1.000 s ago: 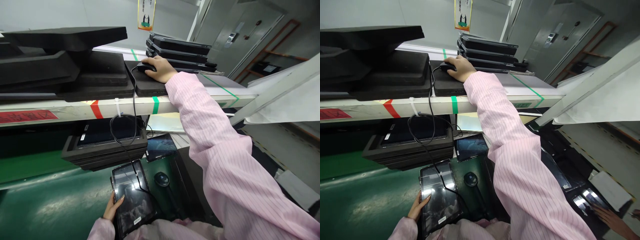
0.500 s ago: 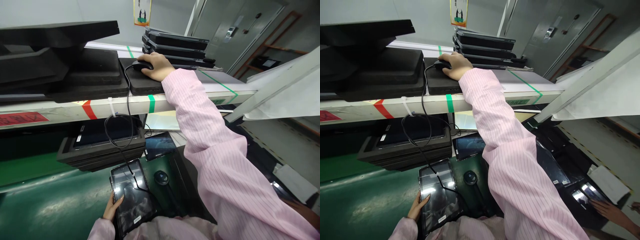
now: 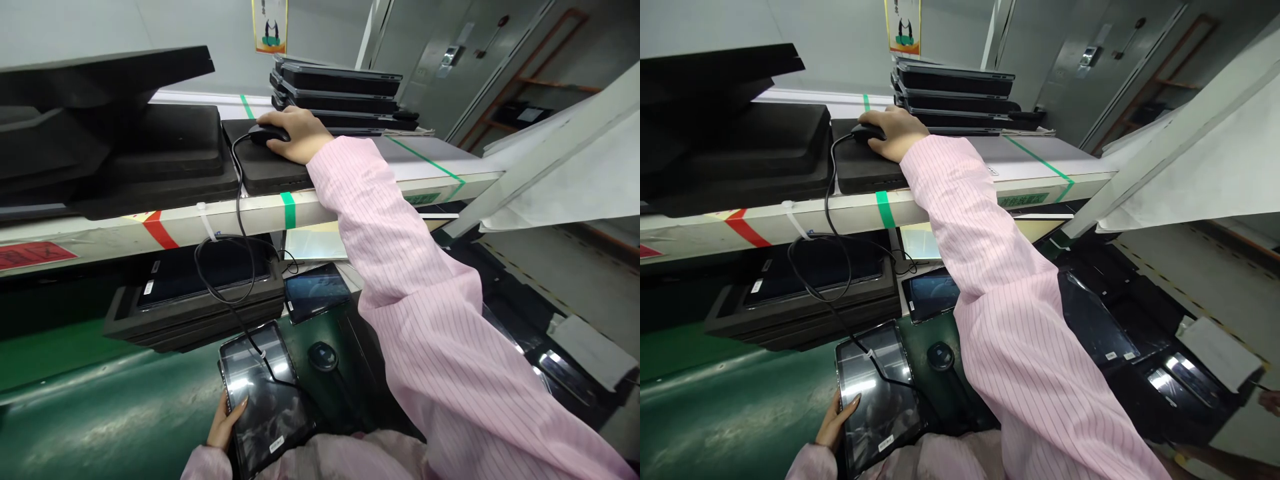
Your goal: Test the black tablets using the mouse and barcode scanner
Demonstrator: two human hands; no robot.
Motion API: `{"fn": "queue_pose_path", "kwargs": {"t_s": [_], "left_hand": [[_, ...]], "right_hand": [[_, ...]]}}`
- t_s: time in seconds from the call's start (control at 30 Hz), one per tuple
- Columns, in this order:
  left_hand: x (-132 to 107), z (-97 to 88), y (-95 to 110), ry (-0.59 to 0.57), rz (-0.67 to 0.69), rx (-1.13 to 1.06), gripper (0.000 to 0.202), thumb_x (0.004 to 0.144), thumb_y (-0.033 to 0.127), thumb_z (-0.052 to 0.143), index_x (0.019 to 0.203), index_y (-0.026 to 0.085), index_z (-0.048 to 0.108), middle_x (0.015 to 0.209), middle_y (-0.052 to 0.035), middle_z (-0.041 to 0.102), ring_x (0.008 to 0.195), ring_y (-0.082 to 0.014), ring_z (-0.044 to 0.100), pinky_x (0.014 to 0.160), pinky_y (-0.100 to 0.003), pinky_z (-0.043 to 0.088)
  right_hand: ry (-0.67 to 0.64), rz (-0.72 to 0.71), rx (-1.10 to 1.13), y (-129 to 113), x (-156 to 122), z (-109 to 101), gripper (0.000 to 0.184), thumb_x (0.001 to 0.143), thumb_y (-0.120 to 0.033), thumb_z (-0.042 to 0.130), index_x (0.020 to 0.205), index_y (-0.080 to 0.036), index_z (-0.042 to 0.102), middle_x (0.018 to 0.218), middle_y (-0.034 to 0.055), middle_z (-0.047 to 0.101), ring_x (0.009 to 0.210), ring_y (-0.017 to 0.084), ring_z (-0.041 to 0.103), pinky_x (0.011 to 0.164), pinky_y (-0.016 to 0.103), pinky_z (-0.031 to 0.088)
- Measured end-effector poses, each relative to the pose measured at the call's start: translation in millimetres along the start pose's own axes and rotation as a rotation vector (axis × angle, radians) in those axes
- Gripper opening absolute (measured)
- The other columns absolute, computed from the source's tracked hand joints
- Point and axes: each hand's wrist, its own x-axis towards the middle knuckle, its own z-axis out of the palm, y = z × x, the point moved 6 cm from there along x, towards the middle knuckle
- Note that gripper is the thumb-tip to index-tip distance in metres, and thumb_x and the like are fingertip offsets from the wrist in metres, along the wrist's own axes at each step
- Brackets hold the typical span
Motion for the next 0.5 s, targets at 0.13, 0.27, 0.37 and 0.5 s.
{"fn": "queue_pose_path", "kwargs": {"t_s": [0.13,0.27,0.37,0.5], "left_hand": [[0.0,0.1,-0.9,-0.015,-0.004,0.008,0.077,0.050,0.054,0.082,0.114,0.022,0.055,0.107,-0.0068,0.067,0.117,-0.0324,0.053,0.109,-0.044,0.034],[-1.0,0.9,-1.4,-0.020,-0.022,0.018,0.076,0.050,0.056,0.082,0.112,0.023,0.055,0.099,-0.0054,0.068,0.107,-0.0298,0.059,0.103,-0.043,0.038],[-1.2,0.9,-0.7,-0.012,-0.015,0.009,0.075,0.049,0.056,0.082,0.111,0.024,0.055,0.098,-0.0045,0.068,0.106,-0.0287,0.060,0.104,-0.041,0.037],[-0.7,0.9,-0.8,-0.017,-0.012,0.011,0.074,0.049,0.055,0.082,0.110,0.023,0.056,0.098,-0.0047,0.068,0.106,-0.0287,0.060,0.102,-0.040,0.039]], "right_hand": [[-0.011,0.009,-0.005,-1.1,0.0,-0.1,0.045,0.085,-0.042,0.051,0.130,-0.037,0.049,0.121,0.0022,0.049,0.116,0.021,0.047,0.103,0.035,0.040],[-0.010,0.016,-0.011,-2.1,-0.3,-0.4,0.047,0.084,-0.043,0.050,0.130,-0.036,0.049,0.121,0.0022,0.049,0.115,0.018,0.048,0.101,0.032,0.041],[-0.017,0.022,-0.023,-2.1,-0.7,0.0,0.047,0.084,-0.042,0.049,0.131,-0.037,0.048,0.122,0.0011,0.049,0.115,0.017,0.048,0.101,0.031,0.041],[-0.014,0.011,-0.035,-2.6,-1.4,-0.3,0.047,0.084,-0.044,0.048,0.131,-0.037,0.048,0.123,0.0013,0.049,0.113,0.017,0.049,0.100,0.032,0.042]]}}
